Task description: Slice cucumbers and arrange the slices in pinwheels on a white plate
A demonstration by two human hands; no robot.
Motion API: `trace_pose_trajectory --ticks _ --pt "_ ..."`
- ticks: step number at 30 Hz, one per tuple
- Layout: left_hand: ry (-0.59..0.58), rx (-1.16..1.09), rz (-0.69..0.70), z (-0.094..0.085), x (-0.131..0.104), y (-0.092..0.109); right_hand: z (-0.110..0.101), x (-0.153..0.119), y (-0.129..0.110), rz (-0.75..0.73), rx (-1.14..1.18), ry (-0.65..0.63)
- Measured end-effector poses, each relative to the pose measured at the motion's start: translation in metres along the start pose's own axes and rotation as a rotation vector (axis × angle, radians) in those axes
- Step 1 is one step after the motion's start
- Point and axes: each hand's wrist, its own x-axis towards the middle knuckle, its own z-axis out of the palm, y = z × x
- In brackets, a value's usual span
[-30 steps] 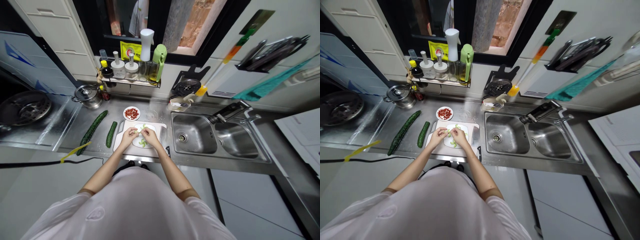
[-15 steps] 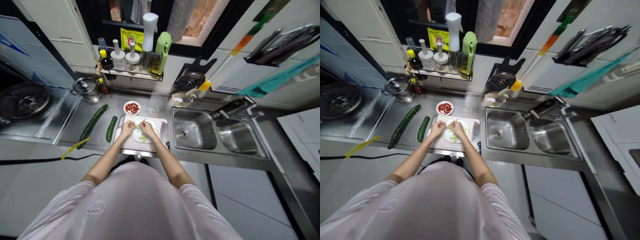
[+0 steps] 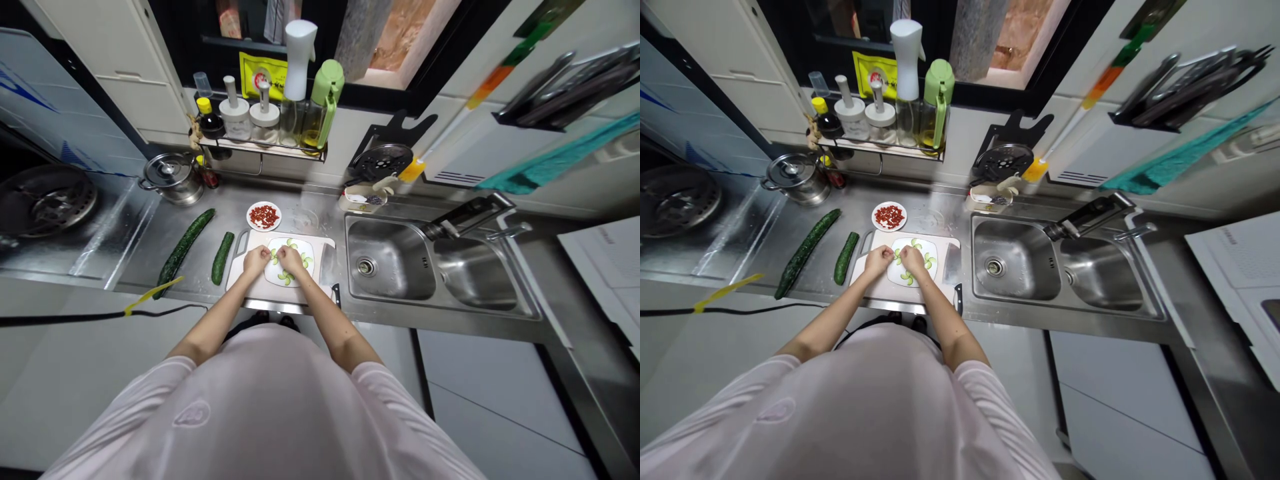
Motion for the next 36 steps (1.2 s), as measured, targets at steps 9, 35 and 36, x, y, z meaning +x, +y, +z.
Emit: trace_pose_trajectory --ticks 9,35,36 --pt "-0.018 0.327 0.086 0.000 -0.006 0.015 0.003 -0.002 -0.008 0.036 -0.154 -0.023" --pt "-0.014 0.643 0.240 0.000 -0.014 0.016 0.014 -0.009 -0.017 -0.008 -0.526 -0.016" --pt "-0.009 0.648 0.281 0.001 -0.015 0.014 0.015 -0.009 -0.017 -0.007 -0.525 -0.014"
